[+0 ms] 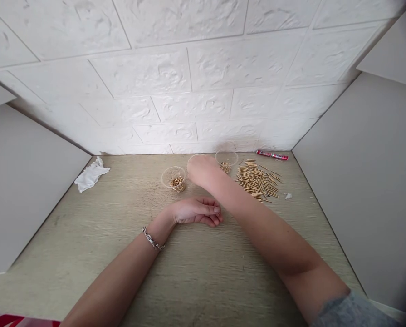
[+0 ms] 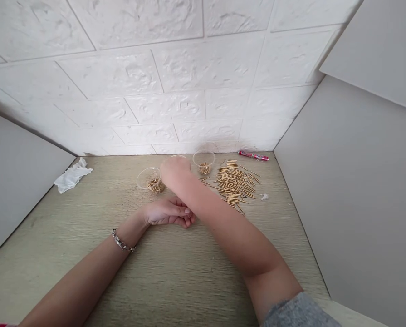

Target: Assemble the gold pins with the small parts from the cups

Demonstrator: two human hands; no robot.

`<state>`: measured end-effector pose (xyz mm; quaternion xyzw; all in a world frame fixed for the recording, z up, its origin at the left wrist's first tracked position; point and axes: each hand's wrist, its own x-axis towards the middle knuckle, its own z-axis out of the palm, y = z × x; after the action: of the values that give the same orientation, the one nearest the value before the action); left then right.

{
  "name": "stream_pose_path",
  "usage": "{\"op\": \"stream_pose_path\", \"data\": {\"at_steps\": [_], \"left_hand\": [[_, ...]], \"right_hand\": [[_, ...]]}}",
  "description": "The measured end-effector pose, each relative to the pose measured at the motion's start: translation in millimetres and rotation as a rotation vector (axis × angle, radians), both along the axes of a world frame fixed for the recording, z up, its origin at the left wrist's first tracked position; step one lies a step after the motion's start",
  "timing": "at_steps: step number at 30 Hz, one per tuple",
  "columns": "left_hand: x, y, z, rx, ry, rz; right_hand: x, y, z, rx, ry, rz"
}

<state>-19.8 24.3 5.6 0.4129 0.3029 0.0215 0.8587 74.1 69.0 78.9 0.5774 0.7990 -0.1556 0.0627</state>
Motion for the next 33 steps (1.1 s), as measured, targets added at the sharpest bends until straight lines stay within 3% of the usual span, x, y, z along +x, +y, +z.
{"op": "stream_pose_path", "data": {"at_steps": [4,12,18,30,33], "left_hand": [[0,0,0.3,-0.001,0.004,-0.008],[0,-1,1.5,0.018,0.028,-0.021],[0,-1,1.9,0.023,0.024,-0.016],[-1,-2,-3.6,0.036,-0.029,0.014],[0,-2,-3.3,0.033,-0.033,0.018]], "right_hand": [[-1,0,-2.7,0.081,0.013,-0.027],[6,-1,12.2,-0.047,0.051,0.005],[9,-6,18.8,-0.018,0.141,-0.004],[10,-5,15.8,-0.006,0.190,-0.050],[11,-3,11.3,0.069,0.187,-0.029]]}}
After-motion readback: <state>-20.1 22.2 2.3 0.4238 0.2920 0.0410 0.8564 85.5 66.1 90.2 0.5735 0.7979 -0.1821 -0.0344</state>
